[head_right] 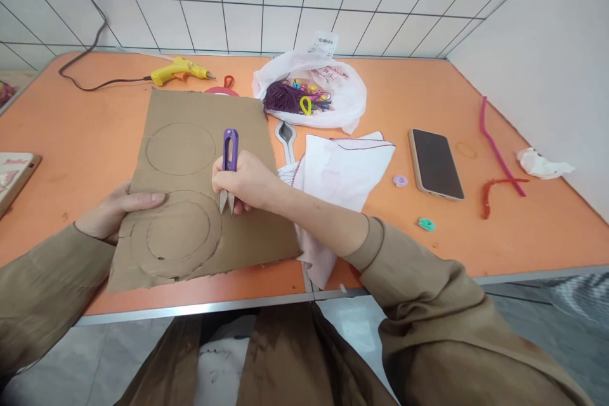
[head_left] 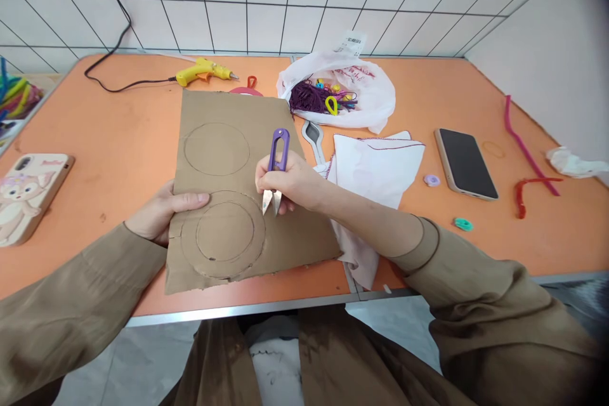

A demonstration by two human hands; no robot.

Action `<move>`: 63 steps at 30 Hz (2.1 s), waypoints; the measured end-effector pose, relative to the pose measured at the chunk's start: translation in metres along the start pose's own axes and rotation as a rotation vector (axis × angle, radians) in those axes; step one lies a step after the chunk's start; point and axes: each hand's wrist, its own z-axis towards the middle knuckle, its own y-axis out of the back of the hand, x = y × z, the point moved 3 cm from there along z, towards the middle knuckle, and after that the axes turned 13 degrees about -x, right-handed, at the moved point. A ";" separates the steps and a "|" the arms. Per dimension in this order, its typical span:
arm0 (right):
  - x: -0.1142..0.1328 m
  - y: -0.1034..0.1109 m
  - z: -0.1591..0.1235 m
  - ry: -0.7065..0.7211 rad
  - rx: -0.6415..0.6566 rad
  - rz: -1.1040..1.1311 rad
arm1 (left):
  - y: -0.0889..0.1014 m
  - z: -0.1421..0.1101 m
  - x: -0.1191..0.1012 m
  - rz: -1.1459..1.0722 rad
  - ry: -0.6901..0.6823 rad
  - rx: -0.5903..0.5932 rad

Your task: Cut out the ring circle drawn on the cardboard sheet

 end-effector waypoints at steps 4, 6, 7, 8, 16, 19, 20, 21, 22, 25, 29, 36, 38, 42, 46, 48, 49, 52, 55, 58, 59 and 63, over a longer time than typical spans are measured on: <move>0.002 0.000 0.000 -0.017 -0.005 -0.041 | -0.001 -0.002 -0.001 0.015 0.005 -0.013; 0.002 0.001 0.000 -0.022 0.014 -0.033 | -0.002 -0.003 -0.002 0.013 0.005 -0.025; 0.002 0.001 0.000 -0.021 0.022 -0.026 | -0.002 -0.004 -0.002 0.010 0.006 -0.029; 0.002 0.001 0.000 -0.018 0.028 -0.024 | -0.002 -0.004 -0.002 0.009 0.006 -0.032; 0.005 -0.003 -0.005 -0.004 -0.018 -0.134 | 0.001 0.003 0.003 -0.011 -0.004 -0.013; 0.007 -0.005 -0.008 0.032 -0.056 -0.161 | 0.003 0.006 0.004 -0.019 0.003 -0.003; 0.007 -0.005 -0.009 0.035 -0.060 -0.165 | 0.003 0.006 0.004 -0.017 0.004 -0.002; 0.007 -0.005 -0.009 0.036 -0.058 -0.164 | 0.003 0.006 0.004 -0.016 0.003 -0.003; 0.006 -0.004 -0.008 0.031 -0.051 -0.155 | 0.002 0.005 0.003 -0.015 0.003 -0.004; 0.002 -0.001 -0.004 -0.003 -0.021 -0.080 | 0.000 0.001 0.001 -0.017 -0.001 -0.019; 0.000 0.002 0.001 -0.029 -0.012 -0.016 | -0.003 -0.004 -0.002 -0.011 0.005 -0.045; 0.004 0.000 -0.001 -0.030 0.004 -0.063 | -0.002 -0.003 -0.002 0.008 0.006 -0.008; 0.004 -0.001 -0.001 -0.032 -0.002 -0.101 | -0.001 -0.003 -0.001 0.011 0.012 -0.018; 0.006 -0.004 -0.004 -0.011 -0.038 -0.164 | -0.002 -0.002 -0.001 0.006 0.004 -0.026; 0.009 -0.005 -0.005 0.011 -0.046 -0.196 | -0.003 -0.003 -0.001 -0.002 0.001 -0.022; 0.008 -0.004 -0.004 -0.018 -0.034 -0.192 | -0.003 -0.004 -0.002 -0.001 0.003 -0.023; 0.008 -0.004 -0.003 -0.033 -0.019 -0.178 | -0.003 -0.005 -0.002 -0.001 0.004 -0.023; 0.007 0.000 0.001 -0.067 0.017 -0.040 | -0.002 -0.007 -0.004 -0.003 0.001 -0.047; 0.010 0.006 0.003 -0.041 -0.045 0.203 | 0.000 -0.007 -0.005 -0.022 -0.009 -0.070; 0.019 0.015 0.002 0.099 -0.144 0.371 | 0.001 -0.007 -0.006 -0.097 -0.029 -0.058; 0.023 0.018 0.001 0.152 -0.179 0.395 | 0.001 -0.007 -0.007 -0.123 -0.035 -0.061; 0.038 0.030 -0.008 0.291 -0.279 0.388 | 0.003 -0.006 -0.007 -0.204 -0.067 -0.078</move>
